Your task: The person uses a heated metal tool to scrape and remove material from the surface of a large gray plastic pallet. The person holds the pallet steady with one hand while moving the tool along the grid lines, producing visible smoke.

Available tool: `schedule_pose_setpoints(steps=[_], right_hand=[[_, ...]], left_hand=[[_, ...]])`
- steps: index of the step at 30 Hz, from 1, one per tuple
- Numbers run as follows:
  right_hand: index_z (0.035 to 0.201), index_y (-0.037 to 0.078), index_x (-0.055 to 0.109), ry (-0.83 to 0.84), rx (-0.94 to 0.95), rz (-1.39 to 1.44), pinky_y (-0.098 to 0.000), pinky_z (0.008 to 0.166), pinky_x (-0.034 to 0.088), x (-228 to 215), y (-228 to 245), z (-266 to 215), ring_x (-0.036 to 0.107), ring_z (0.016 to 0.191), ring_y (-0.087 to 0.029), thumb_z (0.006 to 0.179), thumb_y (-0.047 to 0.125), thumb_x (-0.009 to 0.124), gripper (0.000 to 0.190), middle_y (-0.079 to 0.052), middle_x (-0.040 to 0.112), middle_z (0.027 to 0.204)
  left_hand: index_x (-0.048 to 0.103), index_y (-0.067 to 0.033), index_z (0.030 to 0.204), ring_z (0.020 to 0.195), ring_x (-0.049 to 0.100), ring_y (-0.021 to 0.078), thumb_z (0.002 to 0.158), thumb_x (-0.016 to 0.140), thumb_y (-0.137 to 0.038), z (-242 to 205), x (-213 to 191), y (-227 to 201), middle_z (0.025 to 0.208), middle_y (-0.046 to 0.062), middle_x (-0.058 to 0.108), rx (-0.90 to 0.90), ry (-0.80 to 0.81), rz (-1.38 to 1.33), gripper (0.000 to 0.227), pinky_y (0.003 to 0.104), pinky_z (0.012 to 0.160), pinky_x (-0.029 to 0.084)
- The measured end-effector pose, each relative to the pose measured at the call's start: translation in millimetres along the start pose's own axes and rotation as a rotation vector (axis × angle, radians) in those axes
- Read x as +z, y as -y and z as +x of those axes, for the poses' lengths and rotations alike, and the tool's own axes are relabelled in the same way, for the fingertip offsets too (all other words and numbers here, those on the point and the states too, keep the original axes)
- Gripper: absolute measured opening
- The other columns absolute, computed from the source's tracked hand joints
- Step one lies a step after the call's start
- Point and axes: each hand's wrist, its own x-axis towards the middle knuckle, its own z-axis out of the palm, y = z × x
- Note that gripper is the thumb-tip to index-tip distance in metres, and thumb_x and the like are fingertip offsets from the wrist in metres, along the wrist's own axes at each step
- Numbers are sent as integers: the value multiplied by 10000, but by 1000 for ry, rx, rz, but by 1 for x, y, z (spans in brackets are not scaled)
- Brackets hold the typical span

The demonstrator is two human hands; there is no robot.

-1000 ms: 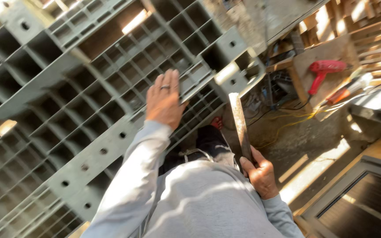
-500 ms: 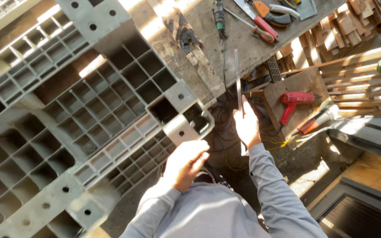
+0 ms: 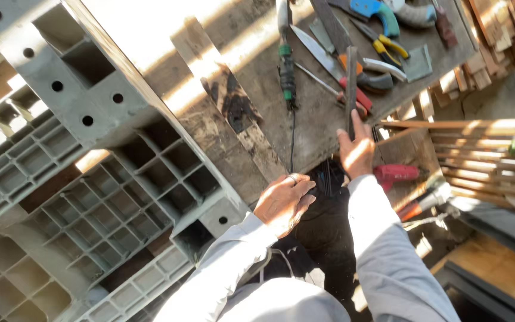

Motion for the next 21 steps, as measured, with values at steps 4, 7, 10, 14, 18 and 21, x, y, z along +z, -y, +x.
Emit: schedule_pose_setpoints(steps=[4,7,10,14,18,21], right_hand=[[1482,65,577,17,-85,-230,-455,835,487,-1,-2,85,593,944,-378,938,179,757,585,-197,585,1105],[1420,72,625,-80,-339,-455,-456,873,490,0,3,103,597,1017,-387,947,215,778,518,-143,577,1205],[1343,63,623,-59,-330,-199,-446,892,512,42,38,124,618,1016,-363,971,298,752,458,-135,549,1223],[1197,-36,580,239,-97,150,-470,841,514,102,56,137,628,936,-368,956,470,790,598,-190,608,1062],[1162,-43,575,269,-193,-47,-509,876,481,158,31,172,624,1012,-432,883,519,903,708,-259,650,1097],[1153,-29,590,371,-172,182,-469,889,543,169,16,199,648,998,-359,856,249,832,473,-171,664,1100]], left_hand=[[699,-20,1144,1103,642,376,900,716,-118,18,-12,8,1213,161,697,-130,-62,11,264,448,925,524],[702,-37,1124,1119,650,374,914,710,-122,7,-9,-3,1203,158,697,-188,-205,66,226,435,942,536],[710,-47,1083,1125,656,357,921,706,-117,-3,-9,-23,1166,133,706,-178,-459,181,176,426,948,536],[731,-57,1016,1150,644,316,927,702,-136,-24,10,-26,1129,101,714,-242,-526,296,122,416,953,533],[750,-118,942,1171,633,285,920,629,-213,-36,46,-9,1145,70,728,-502,-316,375,155,400,967,534],[760,-114,924,1179,620,286,932,623,-235,-37,46,-2,1146,84,728,-524,-461,295,183,403,936,524]])
